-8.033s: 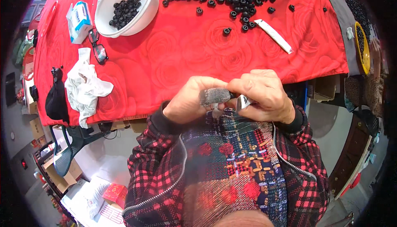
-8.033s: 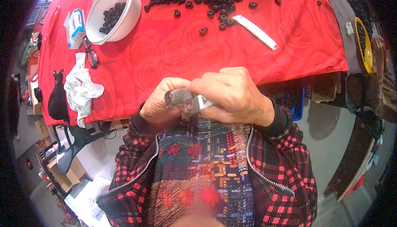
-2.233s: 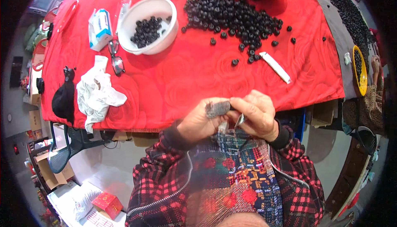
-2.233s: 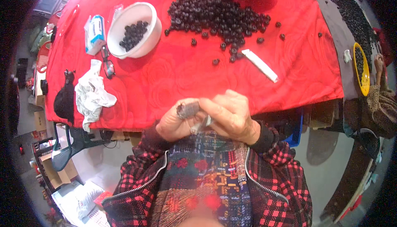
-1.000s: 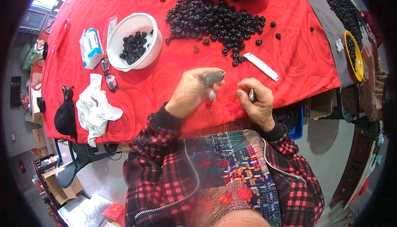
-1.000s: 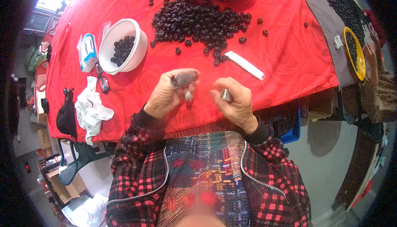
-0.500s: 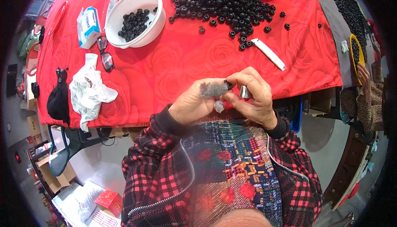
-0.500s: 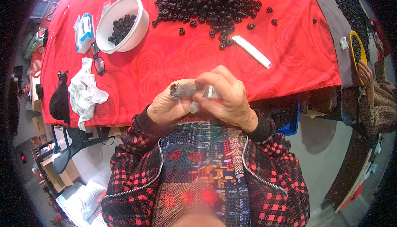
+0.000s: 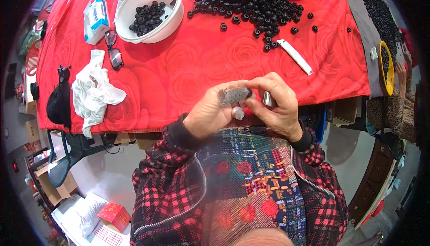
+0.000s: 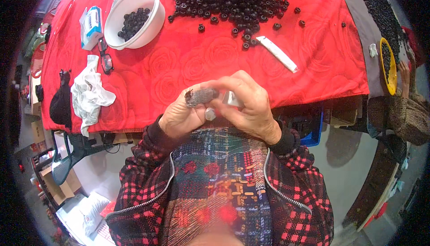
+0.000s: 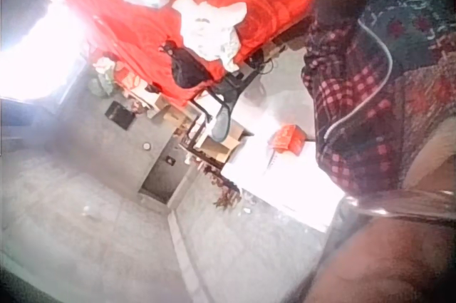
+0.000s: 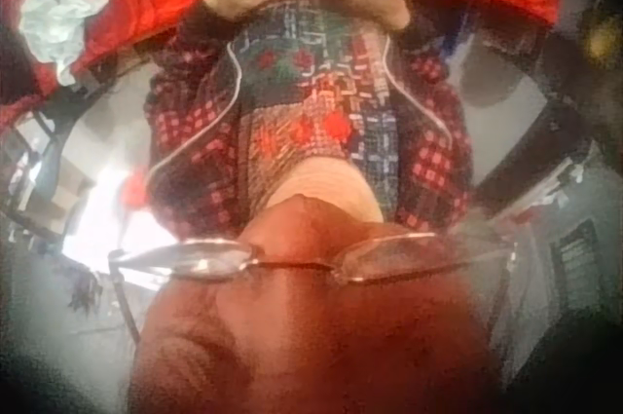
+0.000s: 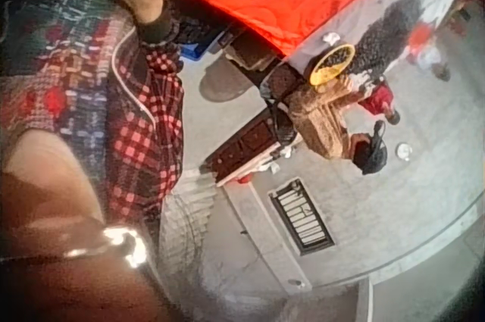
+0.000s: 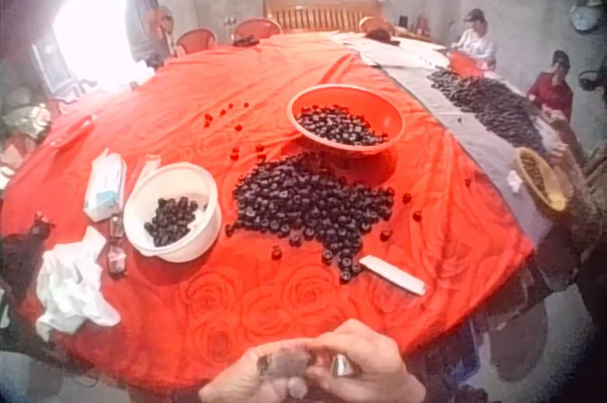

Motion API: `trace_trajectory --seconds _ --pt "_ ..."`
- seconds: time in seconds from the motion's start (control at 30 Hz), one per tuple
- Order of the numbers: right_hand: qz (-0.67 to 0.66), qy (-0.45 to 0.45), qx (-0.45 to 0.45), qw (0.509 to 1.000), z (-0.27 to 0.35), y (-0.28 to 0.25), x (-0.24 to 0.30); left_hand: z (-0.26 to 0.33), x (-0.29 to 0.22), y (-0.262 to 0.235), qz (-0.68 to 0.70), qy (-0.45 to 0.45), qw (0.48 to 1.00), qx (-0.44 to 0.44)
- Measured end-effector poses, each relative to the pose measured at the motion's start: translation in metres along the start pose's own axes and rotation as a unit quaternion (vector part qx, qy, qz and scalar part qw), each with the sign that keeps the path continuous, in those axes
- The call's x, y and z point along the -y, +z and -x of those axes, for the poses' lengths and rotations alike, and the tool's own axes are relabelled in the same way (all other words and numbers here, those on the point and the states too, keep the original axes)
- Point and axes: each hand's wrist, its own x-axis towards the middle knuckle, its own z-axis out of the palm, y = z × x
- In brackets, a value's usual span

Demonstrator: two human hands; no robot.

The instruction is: The person sits at a table covered with a red cloth and uses a small knife to cut black olives one by one. They hold each olive in their left hand and slice it with the knife in their right hand, placing the cut pieces back onto the table.

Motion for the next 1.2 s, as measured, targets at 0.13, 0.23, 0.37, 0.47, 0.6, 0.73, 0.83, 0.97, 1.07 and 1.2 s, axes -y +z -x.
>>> trace_trajectory --seconds 0.13,0.23,0.37,0.47,0.6,0.73,0.83,0.97,1.07,1.2 --pt "0.015 -0.03 0.017 0.999 0.002 0.001 -0.004 0.002 -0.001 0.001 -0.046 -0.012 0.999 -0.009" --pt "-0.019 -0.005 0.07 0.997 0.002 -0.006 -0.006 0.009 -0.008 0.002 -0.07 -0.055 0.996 -0.001" --pt "-0.085 0.005 0.139 0.987 -0.002 -0.014 -0.004 0.009 -0.006 -0.019 -0.292 -0.033 0.953 0.074" --pt "-0.11 0.01 0.158 0.981 -0.006 -0.017 0.0 0.01 -0.01 -0.017 -0.277 -0.041 0.954 0.104" --pt "-0.08 0.001 0.087 0.993 -0.003 -0.013 0.003 0.01 -0.002 -0.012 -0.243 0.025 0.963 0.118" --pt "-0.025 -0.094 -0.001 0.995 0.002 -0.005 0.005 0.015 0.004 0.0 -0.243 0.082 0.963 0.088" --pt "0.023 -0.157 -0.025 0.987 -0.001 -0.006 0.008 0.02 0.002 0.007 -0.25 0.06 0.964 0.073" --pt "0.033 -0.182 -0.036 0.982 0.001 -0.006 0.007 0.019 0.005 0.008 -0.201 0.048 0.976 0.063" --pt "0.04 -0.21 -0.04 0.976 0.002 -0.006 0.004 0.018 0.005 0.01 -0.171 0.037 0.983 0.056" --pt "0.063 -0.237 -0.043 0.969 0.003 -0.007 0.001 0.017 0.003 0.016 -0.066 0.024 0.996 0.061"
